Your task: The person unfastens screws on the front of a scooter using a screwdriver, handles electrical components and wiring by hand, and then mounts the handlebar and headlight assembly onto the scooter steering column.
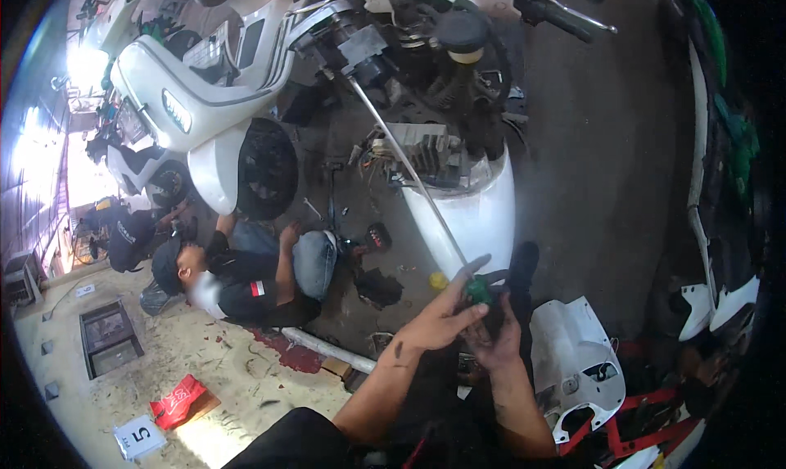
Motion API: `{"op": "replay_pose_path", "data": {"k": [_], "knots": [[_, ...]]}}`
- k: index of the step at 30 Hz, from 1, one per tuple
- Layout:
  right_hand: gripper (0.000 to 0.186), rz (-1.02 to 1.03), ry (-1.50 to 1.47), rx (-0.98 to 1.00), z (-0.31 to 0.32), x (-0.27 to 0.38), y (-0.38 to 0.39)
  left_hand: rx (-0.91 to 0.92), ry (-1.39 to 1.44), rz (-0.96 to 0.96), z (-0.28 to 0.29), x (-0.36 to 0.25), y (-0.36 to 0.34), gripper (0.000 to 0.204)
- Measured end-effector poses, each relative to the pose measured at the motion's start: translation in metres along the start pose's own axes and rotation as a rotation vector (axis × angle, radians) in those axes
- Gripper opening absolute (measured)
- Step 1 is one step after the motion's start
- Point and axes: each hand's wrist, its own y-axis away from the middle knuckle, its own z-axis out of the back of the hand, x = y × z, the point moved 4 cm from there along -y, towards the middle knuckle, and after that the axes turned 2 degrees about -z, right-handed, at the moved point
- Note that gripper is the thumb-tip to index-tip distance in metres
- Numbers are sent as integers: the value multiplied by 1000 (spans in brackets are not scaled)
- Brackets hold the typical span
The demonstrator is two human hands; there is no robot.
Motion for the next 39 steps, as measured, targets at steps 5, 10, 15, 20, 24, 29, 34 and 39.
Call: {"op": "replay_pose_path", "data": {"k": [5,10,15,20,24,29,34,39], "knots": [[31,721,511,119,-17,17,24,-109,-445,78,22,9,-9,49],[29,114,102,-15,-16,12,13,-43,-140,-148,-2,9,-12,54],[31,777,399,138,-23,17,29,-27,-147,43,16,10,-10,51],[25,932,807,124,-16,22,35,-80,-102,30,15,10,-4,46],[25,601,688,251,-9,23,27,-68,-152,15,15,1,-1,42],[33,1286,1316,241,-51,27,41,-17,-219,-18,12,1,0,44],[40,1102,1185,273,-47,32,26,29,-173,-74,1,0,-5,46],[45,400,835,407,-33,32,2,4,-269,-69,0,-4,-4,54]]}}
